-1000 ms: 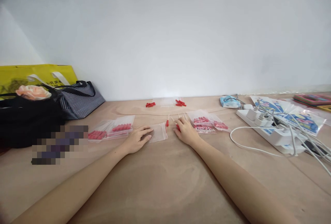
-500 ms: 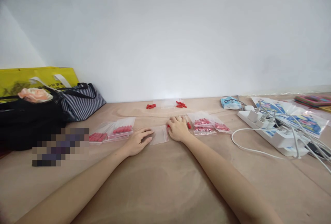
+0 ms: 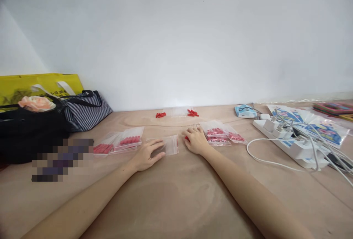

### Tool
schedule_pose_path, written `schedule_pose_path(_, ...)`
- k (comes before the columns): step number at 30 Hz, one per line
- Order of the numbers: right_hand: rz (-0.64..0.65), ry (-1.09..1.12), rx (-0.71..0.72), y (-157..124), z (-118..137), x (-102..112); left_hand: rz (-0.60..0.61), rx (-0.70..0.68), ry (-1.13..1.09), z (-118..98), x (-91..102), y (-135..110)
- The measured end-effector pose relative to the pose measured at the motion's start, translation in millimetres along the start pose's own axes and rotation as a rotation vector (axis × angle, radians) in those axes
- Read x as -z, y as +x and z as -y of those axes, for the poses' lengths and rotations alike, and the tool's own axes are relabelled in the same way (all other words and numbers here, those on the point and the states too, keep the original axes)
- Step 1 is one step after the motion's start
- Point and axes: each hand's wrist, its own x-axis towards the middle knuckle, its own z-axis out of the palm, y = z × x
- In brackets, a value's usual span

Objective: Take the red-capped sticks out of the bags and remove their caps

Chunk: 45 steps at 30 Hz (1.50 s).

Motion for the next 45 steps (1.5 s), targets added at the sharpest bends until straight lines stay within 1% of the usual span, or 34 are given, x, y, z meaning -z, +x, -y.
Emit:
schedule_pose_path(2, 0.01, -0.007, 0.021, -1, -2, 1, 0.061, 0.001, -0.035, -1, 1.0, -1)
schedule_pose_path(4, 0.007, -0.009, 0.024, -4, -3, 3, 0.096, 0.012, -0.051, -2, 2.0, -1)
schedule_pose_path(8, -0.07, 0.035, 0.048, -12, -4, 9, 0.084, 0.035, -0.083, -4, 5.1, 7)
schedule_pose_path(11, -0.122, 0.11, 0.084, -20, 2, 12, 0.054, 0.083, -0.138, 0, 6.4, 26)
schedule_pose_path(13, -0.133, 0.149, 0.094, -26, 8, 13, 0.061, 0.161, -0.19, 6, 3.9, 42)
schedule_pose_path(15, -0.133, 0.172, 0.105, -30, 14, 13, 0.116, 0.244, -0.25, 11, -2.0, 59)
schedule_pose_path(17, -0.13, 0.19, 0.122, -33, 18, 12, 0.186, 0.28, -0.287, 14, -9.0, 73)
schedule_pose_path(19, -0.133, 0.208, 0.124, -34, 18, 12, 0.243, 0.274, -0.304, 15, -12.0, 83)
schedule_pose_path(21, -0.141, 0.227, 0.109, -34, 16, 11, 0.256, 0.259, -0.319, 15, -5.0, 89)
schedule_pose_path(23, -0.148, 0.251, 0.091, -34, 14, 10, 0.184, 0.247, -0.321, 19, 15.3, 90)
schedule_pose_path(24, -0.15, 0.265, 0.087, -33, 12, 9, 0.112, 0.249, -0.313, 23, 29.8, 88)
schedule_pose_path(26, -0.15, 0.296, 0.088, -33, 11, 8, -0.071, 0.267, -0.287, 37, 63.3, 79)
schedule_pose_path(27, -0.148, 0.309, 0.093, -33, 12, 8, -0.207, 0.269, -0.27, 46, 79.6, 71)
schedule_pose_path(28, -0.146, 0.319, 0.098, -33, 12, 8, -0.458, 0.216, -0.255, 57, 93.8, 60)
schedule_pose_path(29, -0.144, 0.326, 0.105, -32, 13, 9, -0.631, 0.142, -0.247, 69, 105.0, 47)
schedule_pose_path(30, -0.142, 0.331, 0.111, -32, 14, 9, -0.707, 0.086, -0.236, 82, 112.4, 33)
schedule_pose_path(31, -0.141, 0.335, 0.118, -32, 14, 10, -0.695, 0.075, -0.212, 96, 116.2, 17)
schedule_pose_path(32, -0.139, 0.338, 0.122, -32, 15, 10, -0.634, 0.118, -0.176, 110, 116.6, 0)
schedule_pose_path(33, -0.136, 0.339, 0.125, -32, 15, 10, -0.503, 0.188, -0.13, 123, 114.6, -16)
schedule_pose_path(34, -0.133, 0.339, 0.127, -33, 15, 10, -0.333, 0.233, -0.075, 136, 111.0, -31)
schedule_pose_path(35, -0.131, 0.335, 0.127, -33, 15, 10, -0.203, 0.263, -0.016, 147, 107.1, -44)
schedule_pose_path(36, -0.129, 0.33, 0.126, -33, 15, 10, -0.11, 0.277, 0.04, 155, 103.6, -54)
schedule_pose_path(37, -0.126, 0.324, 0.128, -33, 14, 10, -0.067, 0.277, 0.08, 160, 100.9, -62)
schedule_pose_path(38, -0.123, 0.318, 0.132, -33, 14, 10, -0.072, 0.263, 0.126, 162, 99.3, -67)
schedule_pose_path(40, -0.116, 0.309, 0.146, -33, 13, 10, -0.143, 0.222, 0.203, 154, 98.4, -68)
schedule_pose_path(42, -0.11, 0.303, 0.161, -32, 13, 11, -0.2, 0.17, 0.246, 134, 98.0, -61)
schedule_pose_path(44, -0.106, 0.296, 0.167, -32, 13, 11, -0.148, 0.107, 0.237, 109, 95.5, -51)
schedule_pose_path(45, -0.105, 0.29, 0.165, -32, 13, 11, -0.099, 0.06, 0.242, 98, 93.3, -47)
